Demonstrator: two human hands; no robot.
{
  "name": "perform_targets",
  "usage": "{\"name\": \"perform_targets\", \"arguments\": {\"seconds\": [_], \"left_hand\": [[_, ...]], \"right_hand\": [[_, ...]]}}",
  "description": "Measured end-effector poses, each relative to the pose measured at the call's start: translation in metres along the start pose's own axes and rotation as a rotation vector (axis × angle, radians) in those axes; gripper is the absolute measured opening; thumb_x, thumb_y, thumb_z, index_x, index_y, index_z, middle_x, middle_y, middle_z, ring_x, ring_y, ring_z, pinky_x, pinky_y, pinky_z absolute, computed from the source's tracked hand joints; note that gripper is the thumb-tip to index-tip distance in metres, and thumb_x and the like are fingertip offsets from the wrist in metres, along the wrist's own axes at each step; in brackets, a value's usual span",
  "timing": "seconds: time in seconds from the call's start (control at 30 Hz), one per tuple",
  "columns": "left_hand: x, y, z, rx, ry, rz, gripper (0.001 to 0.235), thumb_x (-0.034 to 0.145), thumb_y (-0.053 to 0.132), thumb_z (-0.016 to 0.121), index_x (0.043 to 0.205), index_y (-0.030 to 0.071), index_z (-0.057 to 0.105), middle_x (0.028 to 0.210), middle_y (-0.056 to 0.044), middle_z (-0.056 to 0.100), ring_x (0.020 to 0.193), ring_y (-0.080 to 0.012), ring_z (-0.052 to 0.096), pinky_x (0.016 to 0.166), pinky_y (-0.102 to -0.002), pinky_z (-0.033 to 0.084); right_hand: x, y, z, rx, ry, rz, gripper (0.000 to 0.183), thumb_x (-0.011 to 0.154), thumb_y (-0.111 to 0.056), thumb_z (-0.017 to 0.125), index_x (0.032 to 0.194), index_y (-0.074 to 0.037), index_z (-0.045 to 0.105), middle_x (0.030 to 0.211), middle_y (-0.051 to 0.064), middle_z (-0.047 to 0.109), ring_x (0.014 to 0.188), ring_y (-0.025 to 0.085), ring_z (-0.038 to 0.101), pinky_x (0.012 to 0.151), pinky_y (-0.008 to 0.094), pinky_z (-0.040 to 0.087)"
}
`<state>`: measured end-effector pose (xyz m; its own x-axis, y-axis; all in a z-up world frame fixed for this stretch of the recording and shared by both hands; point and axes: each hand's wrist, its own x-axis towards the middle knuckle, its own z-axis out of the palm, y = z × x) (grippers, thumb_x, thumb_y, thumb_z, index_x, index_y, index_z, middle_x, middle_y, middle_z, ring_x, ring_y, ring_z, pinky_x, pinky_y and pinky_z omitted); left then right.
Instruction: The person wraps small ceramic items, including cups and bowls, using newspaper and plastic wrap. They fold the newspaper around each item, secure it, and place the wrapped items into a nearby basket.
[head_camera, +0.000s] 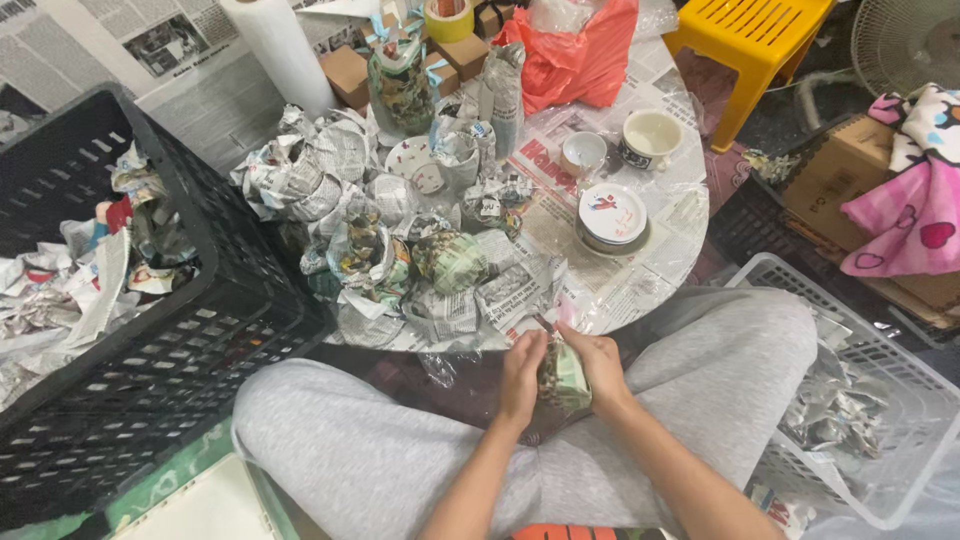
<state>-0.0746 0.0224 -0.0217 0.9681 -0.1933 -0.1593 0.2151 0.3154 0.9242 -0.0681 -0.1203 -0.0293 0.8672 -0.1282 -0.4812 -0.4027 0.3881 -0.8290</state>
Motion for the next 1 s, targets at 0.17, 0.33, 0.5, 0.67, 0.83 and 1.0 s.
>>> {"name": "perform_targets", "arguments": {"seconds": [0.17,0.33,0.5,0.67,0.83,1.0], "left_hand": [[0.003,-0.019,-0.01,-0.055,0.13,-0.215,0.052,0.104,0.048,0.056,0.07,0.009,0.064,0.07,0.005,0.06,0.065,-0.0052,0.052,0.059,-0.024,0.042],[0.01,-0.029,-0.017,-0.246,0.226,-0.236,0.039,0.098,0.034,0.066,0.069,0.008,0.064,0.066,0.001,0.06,0.055,-0.0089,0.052,0.051,-0.029,0.039],[0.006,-0.027,-0.022,-0.258,0.233,-0.211,0.039,0.1,0.029,0.067,0.069,0.006,0.064,0.065,0.001,0.06,0.053,-0.0079,0.052,0.049,-0.029,0.039],[0.002,-0.025,-0.013,-0.316,0.23,-0.2,0.036,0.098,0.026,0.065,0.071,0.003,0.068,0.067,0.0,0.062,0.055,-0.0089,0.056,0.05,-0.029,0.041],[-0.001,-0.019,-0.006,-0.367,0.211,-0.202,0.032,0.099,0.027,0.067,0.077,0.004,0.069,0.07,0.001,0.063,0.059,-0.0076,0.057,0.053,-0.027,0.043],[-0.01,-0.017,0.003,-0.599,0.212,-0.289,0.027,0.096,0.032,0.063,0.083,0.009,0.067,0.076,0.0,0.066,0.067,-0.0114,0.066,0.061,-0.029,0.052]], "right_hand": [[-0.003,-0.003,0.008,-0.056,-0.043,0.117,0.039,0.092,-0.034,0.067,0.083,0.002,0.076,0.071,0.005,0.072,0.058,0.014,0.065,0.054,0.029,0.049],[0.005,0.003,0.003,-0.216,-0.247,0.087,0.055,0.097,-0.047,0.06,0.08,0.002,0.077,0.07,0.005,0.072,0.056,0.011,0.062,0.054,0.027,0.049],[0.006,0.01,0.001,-0.388,-0.351,0.01,0.062,0.102,-0.051,0.057,0.072,0.001,0.072,0.064,0.001,0.067,0.052,0.007,0.056,0.049,0.025,0.046],[0.0,0.013,0.003,-0.227,-0.282,0.078,0.053,0.097,-0.044,0.06,0.072,0.0,0.074,0.064,0.004,0.07,0.051,0.01,0.06,0.049,0.027,0.048],[-0.003,0.009,0.0,-0.17,-0.246,-0.004,0.05,0.099,-0.038,0.065,0.07,0.002,0.072,0.063,0.004,0.068,0.05,0.01,0.059,0.047,0.027,0.045],[-0.004,0.003,0.0,0.009,-0.121,-0.003,0.045,0.099,-0.036,0.064,0.075,0.001,0.071,0.066,0.006,0.069,0.052,0.013,0.06,0.049,0.028,0.046]]}}
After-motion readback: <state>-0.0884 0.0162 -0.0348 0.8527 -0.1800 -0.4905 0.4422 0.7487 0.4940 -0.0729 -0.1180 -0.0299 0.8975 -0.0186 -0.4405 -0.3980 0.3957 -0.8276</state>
